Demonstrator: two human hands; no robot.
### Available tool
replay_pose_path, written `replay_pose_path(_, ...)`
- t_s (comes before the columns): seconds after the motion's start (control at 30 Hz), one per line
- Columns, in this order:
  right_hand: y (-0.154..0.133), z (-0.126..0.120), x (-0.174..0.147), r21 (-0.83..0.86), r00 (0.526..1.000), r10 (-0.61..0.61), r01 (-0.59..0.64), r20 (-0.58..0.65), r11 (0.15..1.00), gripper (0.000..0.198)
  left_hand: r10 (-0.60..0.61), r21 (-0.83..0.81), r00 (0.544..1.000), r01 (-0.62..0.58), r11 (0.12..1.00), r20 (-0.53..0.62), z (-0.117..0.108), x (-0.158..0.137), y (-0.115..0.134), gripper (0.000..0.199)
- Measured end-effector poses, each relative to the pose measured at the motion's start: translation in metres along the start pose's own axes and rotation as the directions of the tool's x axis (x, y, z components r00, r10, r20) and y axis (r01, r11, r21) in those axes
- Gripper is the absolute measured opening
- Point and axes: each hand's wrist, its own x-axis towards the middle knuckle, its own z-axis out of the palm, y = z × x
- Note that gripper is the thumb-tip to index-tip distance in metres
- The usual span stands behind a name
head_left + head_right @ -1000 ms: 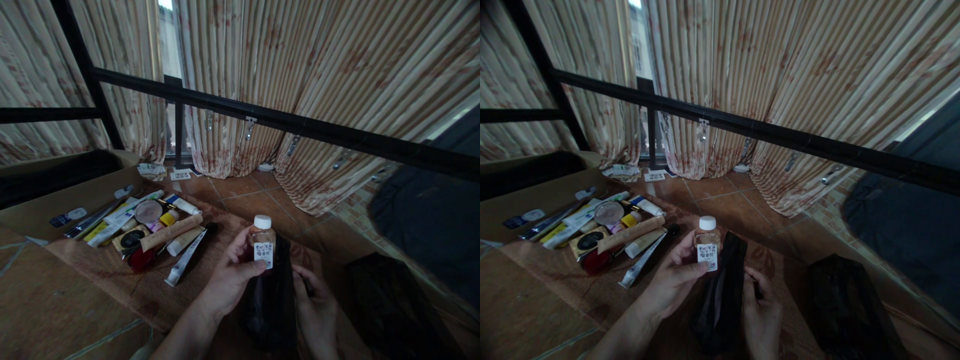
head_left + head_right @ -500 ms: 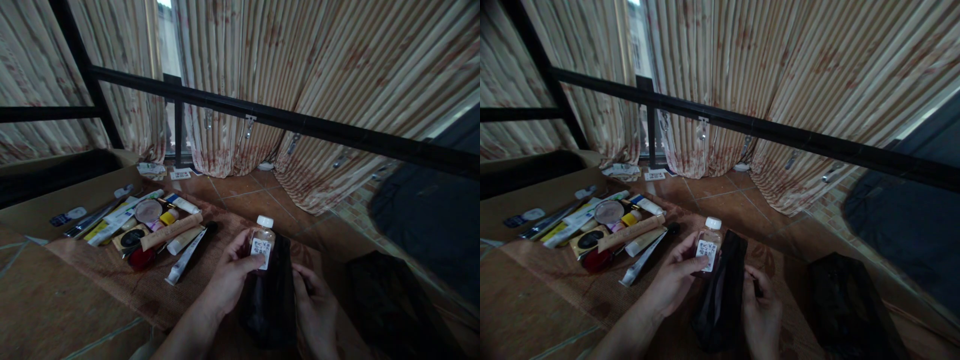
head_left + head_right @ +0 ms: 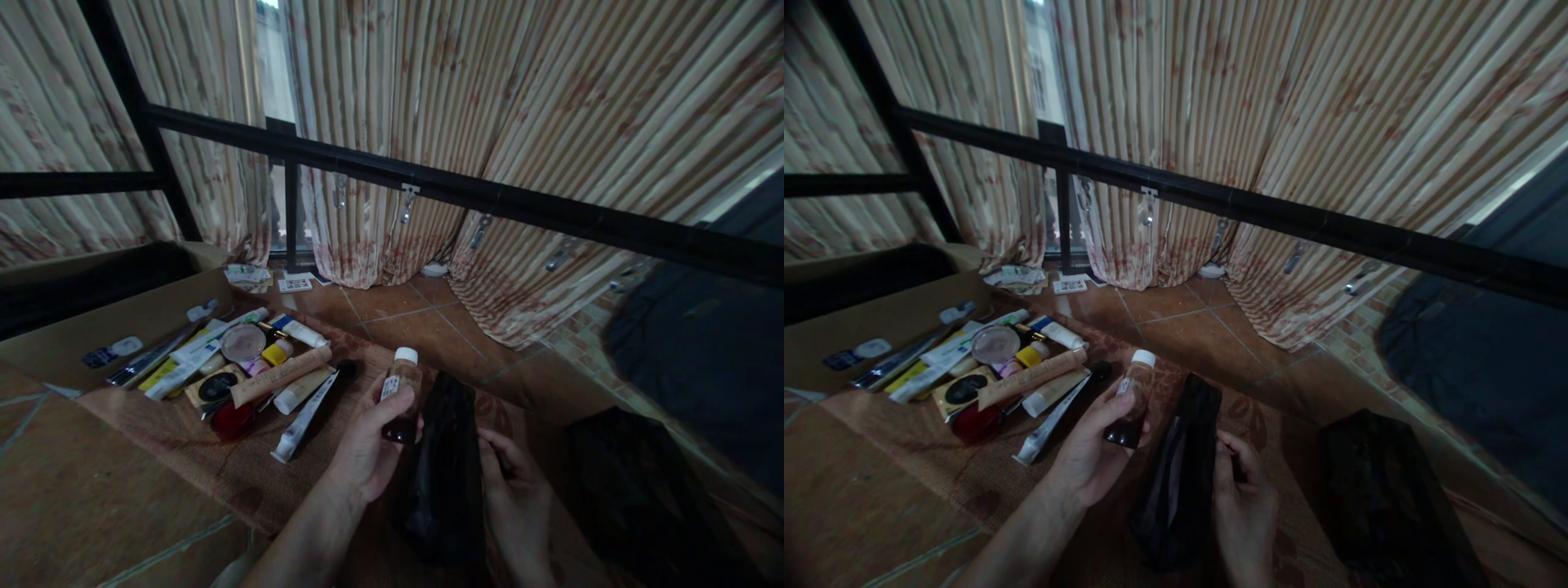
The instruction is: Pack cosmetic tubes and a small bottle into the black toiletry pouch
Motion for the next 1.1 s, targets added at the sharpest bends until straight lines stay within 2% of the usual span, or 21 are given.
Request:
replay_pose_path(0.17, -0.003, 0.001, -0.001, 0.017, 1.0, 0.003, -0.003, -0.017, 1.0, 0.036, -0.015, -0.084, 0.989, 0.028, 0.996, 0.15, -0.001, -0.003, 0.003, 0.029)
replay_pose_path(0.27, -0.005, 0.0, -0.001, -0.004, 1.0, 0.008, -0.008, -0.007, 1.0, 0.036, -0.05, -0.189, 0.967, 0.099, 0.977, 0.249, -0.004, -0.004, 0.007, 0.033)
replay_pose_path(0.37, -0.005, 0.0, -0.001, -0.026, 1.0, 0.009, -0.009, -0.009, 1.0, 0.036, -0.09, -0.315, 0.954, 0.182, 0.931, 0.286, -0.006, -0.004, 0.011, 0.033)
replay_pose_path(0.5, -0.002, 0.001, -0.001, 0.018, 1.0, 0.02, -0.02, -0.008, 1.0, 0.035, -0.132, -0.43, 0.952, 0.246, 0.869, 0.277, -0.007, -0.005, 0.013, 0.034)
replay_pose_path(0.7, -0.007, 0.001, -0.001, -0.006, 1.0, -0.006, 0.006, -0.005, 1.0, 0.035, -0.16, -0.499, 0.96, 0.257, 0.828, 0.229, -0.003, -0.005, 0.014, 0.036)
replay_pose_path(0.8, -0.009, 0.0, 0.0, -0.008, 1.0, -0.014, 0.014, -0.013, 1.0, 0.035, -0.144, -0.504, 0.976, 0.207, 0.838, 0.16, 0.0, -0.004, 0.013, 0.038)
replay_pose_path(0.9, -0.009, 0.0, -0.001, -0.004, 0.999, -0.03, 0.03, -0.012, 1.0, 0.035, -0.086, -0.473, 0.99, 0.127, 0.872, 0.109, 0.001, -0.003, 0.011, 0.032)
replay_pose_path(1.0, -0.008, 0.0, -0.001, -0.01, 0.999, -0.033, 0.033, -0.001, 0.999, 0.034, -0.059, -0.421, 0.99, 0.107, 0.901, 0.126, 0.001, -0.002, 0.009, 0.034)
replay_pose_path(1.1, -0.008, 0.0, -0.002, -0.01, 1.0, -0.027, 0.027, 0.002, 1.0, 0.034, -0.087, -0.378, 0.986, 0.136, 0.916, 0.143, -0.001, -0.003, 0.01, 0.044)
